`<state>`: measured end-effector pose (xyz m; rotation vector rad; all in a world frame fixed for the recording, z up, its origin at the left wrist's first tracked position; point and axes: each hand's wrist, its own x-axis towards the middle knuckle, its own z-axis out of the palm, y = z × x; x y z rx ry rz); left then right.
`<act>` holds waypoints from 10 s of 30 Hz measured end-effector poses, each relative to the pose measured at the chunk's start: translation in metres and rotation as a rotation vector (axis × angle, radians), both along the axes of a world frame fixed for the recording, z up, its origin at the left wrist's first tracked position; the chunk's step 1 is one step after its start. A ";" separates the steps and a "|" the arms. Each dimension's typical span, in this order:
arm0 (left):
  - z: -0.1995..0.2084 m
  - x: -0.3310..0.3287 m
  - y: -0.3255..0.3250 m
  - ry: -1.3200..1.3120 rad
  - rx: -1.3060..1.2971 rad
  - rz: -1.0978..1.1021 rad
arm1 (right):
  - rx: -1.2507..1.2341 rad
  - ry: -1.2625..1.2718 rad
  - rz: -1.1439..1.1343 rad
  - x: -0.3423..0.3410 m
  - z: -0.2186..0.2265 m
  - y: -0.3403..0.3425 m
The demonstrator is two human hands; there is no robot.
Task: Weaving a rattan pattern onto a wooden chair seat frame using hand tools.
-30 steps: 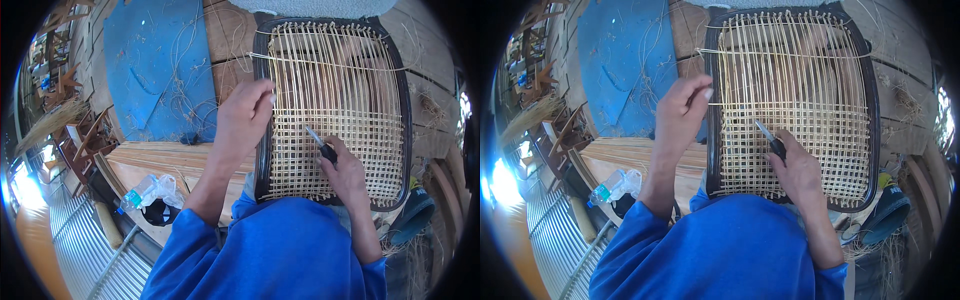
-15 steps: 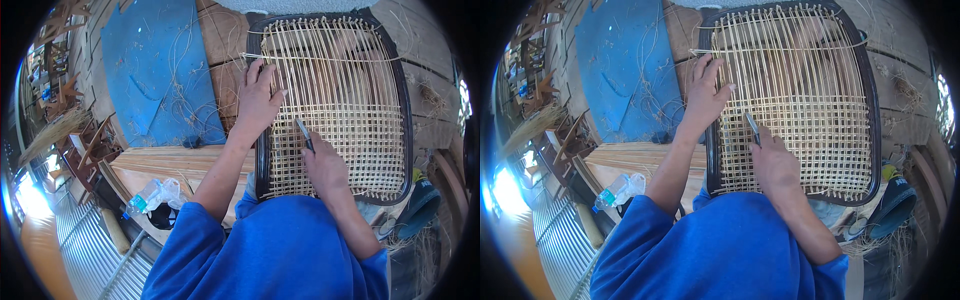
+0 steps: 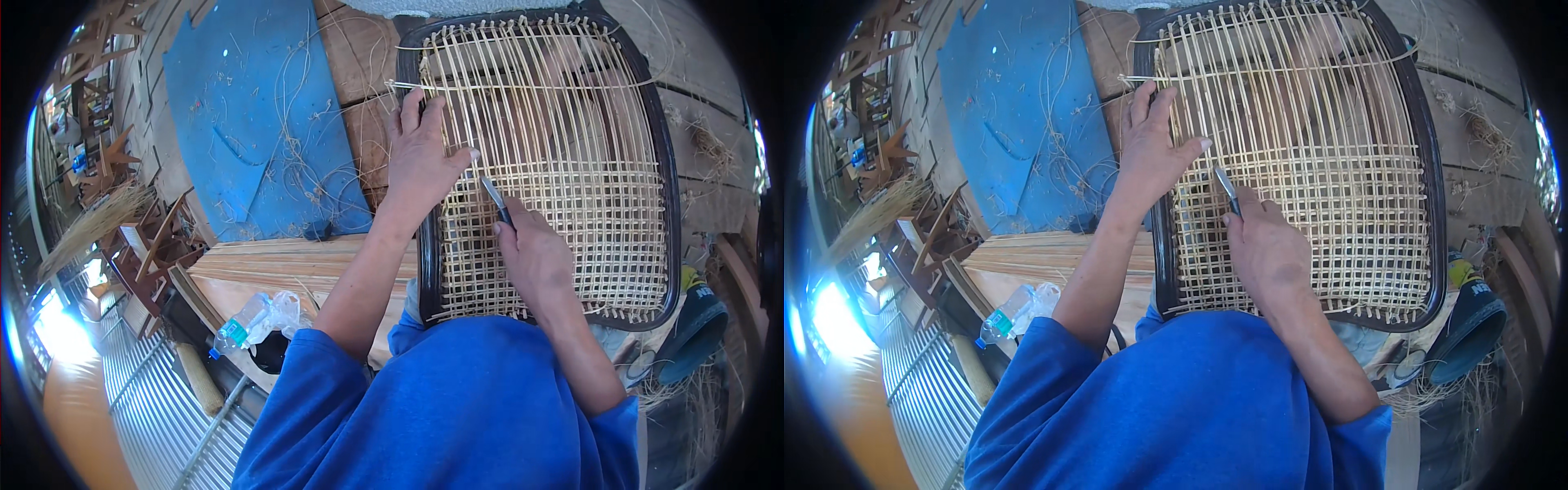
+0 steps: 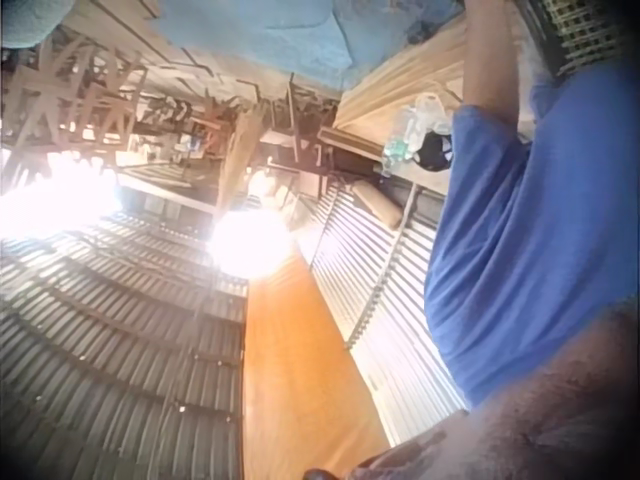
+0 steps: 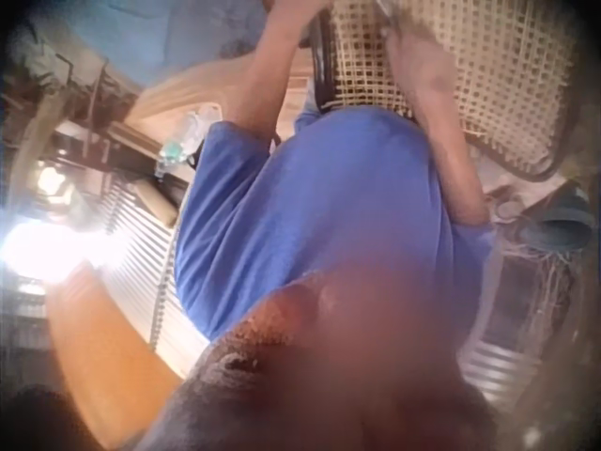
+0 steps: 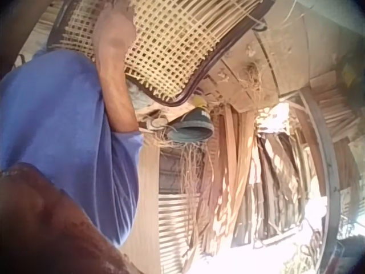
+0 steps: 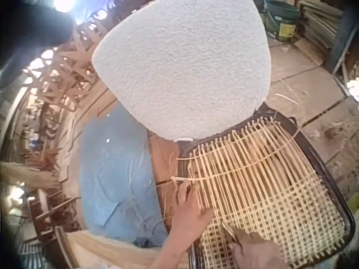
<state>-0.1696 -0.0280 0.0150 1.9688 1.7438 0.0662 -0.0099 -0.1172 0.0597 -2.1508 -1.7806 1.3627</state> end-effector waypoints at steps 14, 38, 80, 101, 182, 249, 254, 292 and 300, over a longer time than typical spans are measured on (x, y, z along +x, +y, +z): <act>0.002 -0.002 0.000 -0.076 -0.071 0.016 | -0.039 0.150 -0.031 -0.018 0.001 0.001; 0.010 0.020 0.008 0.141 0.025 0.008 | 0.043 0.215 -0.218 0.030 0.005 -0.012; 0.072 0.088 -0.151 -0.796 -0.753 -0.465 | 0.376 0.376 -0.855 0.084 0.060 -0.149; 0.082 0.025 -0.095 -1.193 -0.284 0.144 | 0.131 -0.260 -1.060 0.140 -0.069 -0.316; 0.022 0.032 -0.021 -0.773 0.209 0.271 | -0.230 1.232 -0.849 0.039 0.002 -0.067; 0.029 0.043 -0.027 -0.871 0.153 0.261 | -0.247 1.161 -0.845 0.052 0.003 -0.072; 0.015 0.050 -0.024 -0.959 0.153 0.278 | -0.223 1.156 -0.838 0.051 0.003 -0.071; 0.026 0.054 -0.030 -0.898 0.204 0.319 | -0.259 1.155 -0.832 0.051 0.005 -0.066; 0.030 0.050 -0.042 -0.896 0.142 0.353 | -0.196 1.146 -0.816 0.063 0.014 -0.078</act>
